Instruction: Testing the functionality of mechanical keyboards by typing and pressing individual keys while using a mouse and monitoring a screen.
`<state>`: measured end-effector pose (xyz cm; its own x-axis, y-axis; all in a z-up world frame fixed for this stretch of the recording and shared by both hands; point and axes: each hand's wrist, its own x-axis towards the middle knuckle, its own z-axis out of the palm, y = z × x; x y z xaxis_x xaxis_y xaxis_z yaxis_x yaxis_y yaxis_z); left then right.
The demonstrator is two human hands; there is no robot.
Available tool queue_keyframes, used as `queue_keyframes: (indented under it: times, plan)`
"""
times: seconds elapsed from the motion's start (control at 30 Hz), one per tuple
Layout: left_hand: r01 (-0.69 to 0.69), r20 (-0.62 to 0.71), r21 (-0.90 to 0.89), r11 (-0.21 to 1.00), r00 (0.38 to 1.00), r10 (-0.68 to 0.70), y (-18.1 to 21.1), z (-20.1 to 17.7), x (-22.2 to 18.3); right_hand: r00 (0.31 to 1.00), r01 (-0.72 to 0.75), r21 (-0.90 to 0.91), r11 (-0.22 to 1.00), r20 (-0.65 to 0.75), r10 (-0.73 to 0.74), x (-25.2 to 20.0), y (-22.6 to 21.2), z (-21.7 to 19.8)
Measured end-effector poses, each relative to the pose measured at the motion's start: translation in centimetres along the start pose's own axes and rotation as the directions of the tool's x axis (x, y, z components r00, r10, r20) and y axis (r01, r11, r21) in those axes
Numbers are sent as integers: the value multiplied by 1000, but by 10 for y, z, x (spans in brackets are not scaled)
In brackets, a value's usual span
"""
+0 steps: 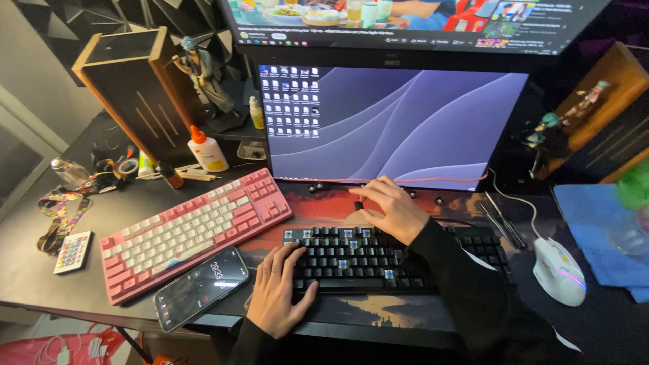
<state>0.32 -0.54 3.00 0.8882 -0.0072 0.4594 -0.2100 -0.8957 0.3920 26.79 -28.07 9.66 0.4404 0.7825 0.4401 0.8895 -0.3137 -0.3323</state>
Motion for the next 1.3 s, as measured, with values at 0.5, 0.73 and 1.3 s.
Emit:
queue_keyframes:
  times: [0.5,0.73,1.3]
  plan:
    - [0,-15,19,1000,1000,0,0,1,-1,904,-386,48,921,220,367,-46,16,-43]
    - [16,-3,17,1000,1000,-16,1,1,-1,861,-421,28,907,326,390,-29,8,-38]
    - [8,-2,5,1000,1000,-8,3,-2,1,821,-499,145,854,396,412,-19,14,7]
